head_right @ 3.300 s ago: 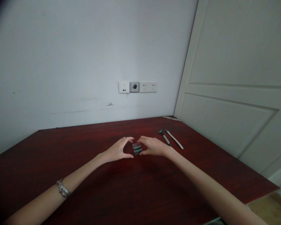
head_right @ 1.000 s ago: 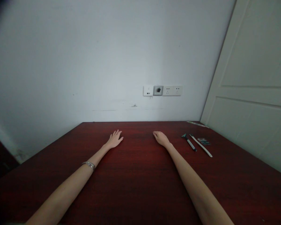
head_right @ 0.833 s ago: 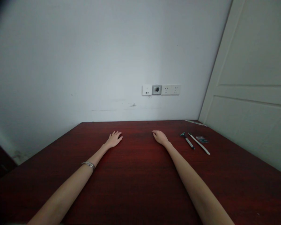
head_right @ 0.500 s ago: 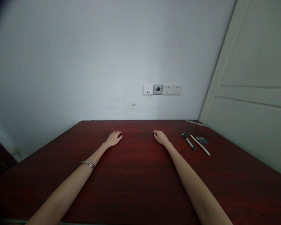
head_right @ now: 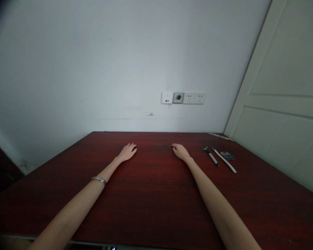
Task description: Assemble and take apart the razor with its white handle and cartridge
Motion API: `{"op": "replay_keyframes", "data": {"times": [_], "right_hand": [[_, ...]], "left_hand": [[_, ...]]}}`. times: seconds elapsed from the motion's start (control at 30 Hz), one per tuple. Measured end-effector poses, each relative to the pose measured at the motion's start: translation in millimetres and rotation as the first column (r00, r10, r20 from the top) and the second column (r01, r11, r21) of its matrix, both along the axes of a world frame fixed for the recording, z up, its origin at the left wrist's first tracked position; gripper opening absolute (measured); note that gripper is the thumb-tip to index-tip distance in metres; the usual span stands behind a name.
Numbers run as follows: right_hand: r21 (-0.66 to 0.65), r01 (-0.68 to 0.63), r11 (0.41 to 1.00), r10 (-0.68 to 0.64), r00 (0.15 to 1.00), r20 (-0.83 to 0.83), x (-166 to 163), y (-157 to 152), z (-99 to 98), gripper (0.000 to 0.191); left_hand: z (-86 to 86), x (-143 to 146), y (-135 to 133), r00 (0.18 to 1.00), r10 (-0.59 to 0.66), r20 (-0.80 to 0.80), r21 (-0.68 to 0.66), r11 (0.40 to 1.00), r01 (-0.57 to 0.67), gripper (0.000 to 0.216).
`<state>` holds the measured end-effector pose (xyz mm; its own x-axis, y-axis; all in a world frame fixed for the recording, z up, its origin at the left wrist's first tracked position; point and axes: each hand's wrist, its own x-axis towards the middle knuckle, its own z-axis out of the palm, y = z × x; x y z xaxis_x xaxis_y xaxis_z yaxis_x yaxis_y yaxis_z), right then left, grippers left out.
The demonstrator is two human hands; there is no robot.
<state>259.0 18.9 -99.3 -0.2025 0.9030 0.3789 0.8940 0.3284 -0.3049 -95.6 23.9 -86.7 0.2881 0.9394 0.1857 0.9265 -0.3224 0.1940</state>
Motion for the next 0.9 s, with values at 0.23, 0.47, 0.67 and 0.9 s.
{"op": "replay_keyframes", "data": {"times": [0.23,0.47,0.67,0.9], "right_hand": [[0.002,0.004,1.0,-0.004,1.0,-0.006,-1.2,-1.8,1.9,0.036],[0.004,-0.002,1.0,0.002,1.0,-0.029,-3.9,-5.7,2.0,0.036],[0.042,0.026,0.999,-0.022,0.995,-0.1,-4.2,-6.4,19.3,0.038],[0.213,0.206,0.955,-0.132,0.939,-0.316,34.7,-23.9,109.5,0.036]], "left_hand": [[1.2,-0.3,-1.7,1.0,-0.002,-0.003,0.01,1.0,0.002,0.049],[-0.4,-0.7,-0.5,1.0,-0.002,0.011,0.016,1.0,0.001,0.051],[-2.2,-1.5,2.6,1.0,-0.002,0.018,0.02,1.0,0.002,0.055],[-2.3,-1.6,4.2,1.0,-0.008,0.014,0.038,0.999,0.007,0.053]]}}
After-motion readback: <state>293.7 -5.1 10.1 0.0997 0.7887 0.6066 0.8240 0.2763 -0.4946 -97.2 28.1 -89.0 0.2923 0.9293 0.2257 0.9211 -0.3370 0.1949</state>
